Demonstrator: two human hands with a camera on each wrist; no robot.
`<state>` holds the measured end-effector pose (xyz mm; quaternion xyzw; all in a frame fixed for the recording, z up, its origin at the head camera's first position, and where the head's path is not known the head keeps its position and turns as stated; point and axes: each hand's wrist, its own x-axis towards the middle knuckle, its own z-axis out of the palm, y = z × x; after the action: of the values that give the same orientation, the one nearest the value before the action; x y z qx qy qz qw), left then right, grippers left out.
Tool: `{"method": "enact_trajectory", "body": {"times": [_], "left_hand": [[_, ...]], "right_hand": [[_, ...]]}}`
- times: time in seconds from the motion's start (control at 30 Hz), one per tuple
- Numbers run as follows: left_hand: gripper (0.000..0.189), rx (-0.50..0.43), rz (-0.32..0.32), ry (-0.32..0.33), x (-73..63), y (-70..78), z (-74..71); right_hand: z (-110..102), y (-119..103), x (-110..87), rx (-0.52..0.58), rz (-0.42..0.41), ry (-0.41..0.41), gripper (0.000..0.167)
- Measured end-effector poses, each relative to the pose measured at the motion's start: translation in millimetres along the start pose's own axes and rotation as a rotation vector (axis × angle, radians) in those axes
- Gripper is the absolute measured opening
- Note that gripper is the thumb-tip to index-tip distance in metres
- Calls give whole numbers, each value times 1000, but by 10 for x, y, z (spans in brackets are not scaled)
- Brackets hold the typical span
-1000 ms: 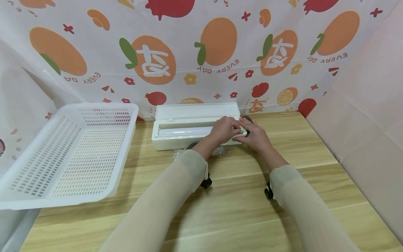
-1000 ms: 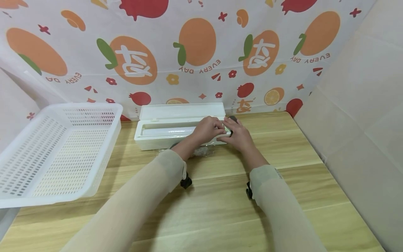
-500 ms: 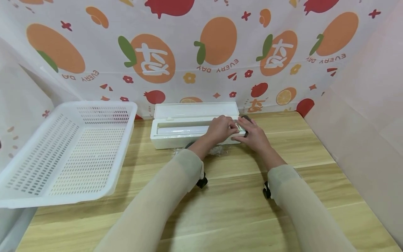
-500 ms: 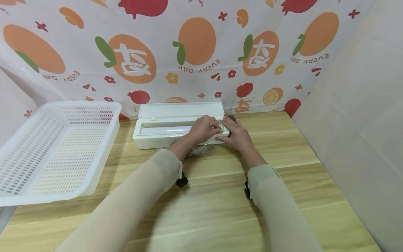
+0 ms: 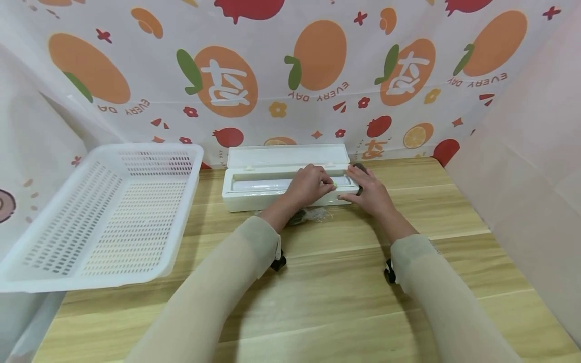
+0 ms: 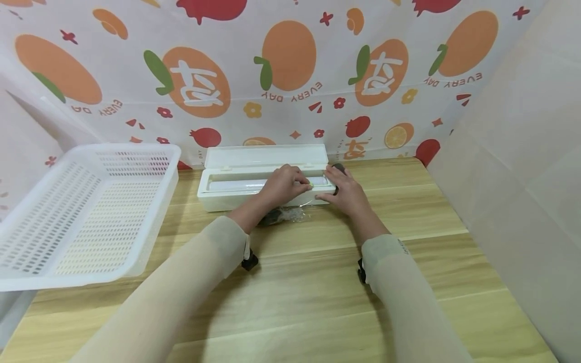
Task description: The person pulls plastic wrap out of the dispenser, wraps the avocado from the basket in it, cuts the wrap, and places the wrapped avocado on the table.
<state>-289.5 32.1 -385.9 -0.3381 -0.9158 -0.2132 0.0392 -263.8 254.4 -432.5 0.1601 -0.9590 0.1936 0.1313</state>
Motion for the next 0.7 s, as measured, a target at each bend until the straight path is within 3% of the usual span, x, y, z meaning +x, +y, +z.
{"method": "enact_trajectory", "body": {"times": [0.3, 0.7], "left_hand": [[24, -3, -3, 4, 0, 37, 35], [21, 10, 16, 65, -102, -50, -14]], "right_hand": [[3, -12, -8, 7, 4, -22, 79], [19, -23, -12, -2, -8, 8, 80]]}}
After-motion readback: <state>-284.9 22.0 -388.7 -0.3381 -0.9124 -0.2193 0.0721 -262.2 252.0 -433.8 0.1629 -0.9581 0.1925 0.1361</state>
